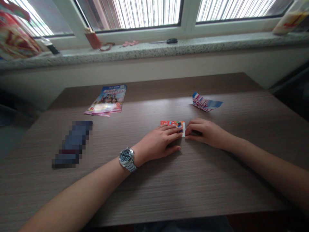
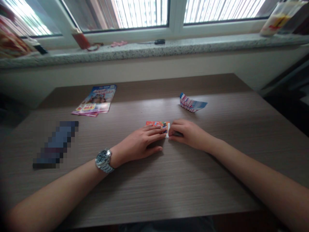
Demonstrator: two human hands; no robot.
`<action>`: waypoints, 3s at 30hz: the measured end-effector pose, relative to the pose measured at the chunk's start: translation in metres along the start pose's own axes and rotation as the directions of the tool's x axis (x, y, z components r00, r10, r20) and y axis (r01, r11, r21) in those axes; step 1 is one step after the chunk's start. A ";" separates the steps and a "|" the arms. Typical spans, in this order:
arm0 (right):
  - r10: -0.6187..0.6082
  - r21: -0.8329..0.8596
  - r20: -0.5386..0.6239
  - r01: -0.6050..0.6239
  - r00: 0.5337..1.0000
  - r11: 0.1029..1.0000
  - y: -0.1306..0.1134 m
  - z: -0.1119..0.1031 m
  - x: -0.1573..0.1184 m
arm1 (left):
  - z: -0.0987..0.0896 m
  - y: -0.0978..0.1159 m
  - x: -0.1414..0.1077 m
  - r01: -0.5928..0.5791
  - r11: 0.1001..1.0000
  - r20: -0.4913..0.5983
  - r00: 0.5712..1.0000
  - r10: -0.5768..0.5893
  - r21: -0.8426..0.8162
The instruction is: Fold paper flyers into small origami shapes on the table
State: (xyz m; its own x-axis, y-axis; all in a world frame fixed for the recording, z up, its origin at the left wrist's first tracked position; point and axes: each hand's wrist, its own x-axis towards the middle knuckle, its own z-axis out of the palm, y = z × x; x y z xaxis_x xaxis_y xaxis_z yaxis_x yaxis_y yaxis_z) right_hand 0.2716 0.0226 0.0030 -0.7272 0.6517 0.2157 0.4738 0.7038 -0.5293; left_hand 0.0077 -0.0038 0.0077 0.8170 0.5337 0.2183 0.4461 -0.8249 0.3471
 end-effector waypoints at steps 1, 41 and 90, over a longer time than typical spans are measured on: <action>0.000 0.009 0.005 0.000 1.000 1.000 0.001 -0.001 -0.001 | 0.000 0.000 0.000 0.000 1.000 0.001 1.000 0.000 0.000; -0.022 0.097 -0.052 0.027 0.998 0.995 0.008 0.002 -0.005 | 0.002 -0.002 0.000 -0.011 0.998 0.017 1.000 0.010 0.060; -0.060 -0.121 -0.063 0.053 0.996 0.991 0.013 0.004 -0.010 | -0.003 -0.008 0.000 0.132 0.938 -0.072 0.991 -0.114 0.321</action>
State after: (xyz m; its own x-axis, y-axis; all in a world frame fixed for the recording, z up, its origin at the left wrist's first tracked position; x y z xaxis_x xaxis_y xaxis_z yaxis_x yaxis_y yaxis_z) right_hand 0.2832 0.0237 -0.0089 -0.7219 0.6244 0.2984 0.4918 0.7662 -0.4137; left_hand 0.0026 0.0031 0.0080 0.7319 0.6367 0.2426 0.6434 -0.7630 0.0615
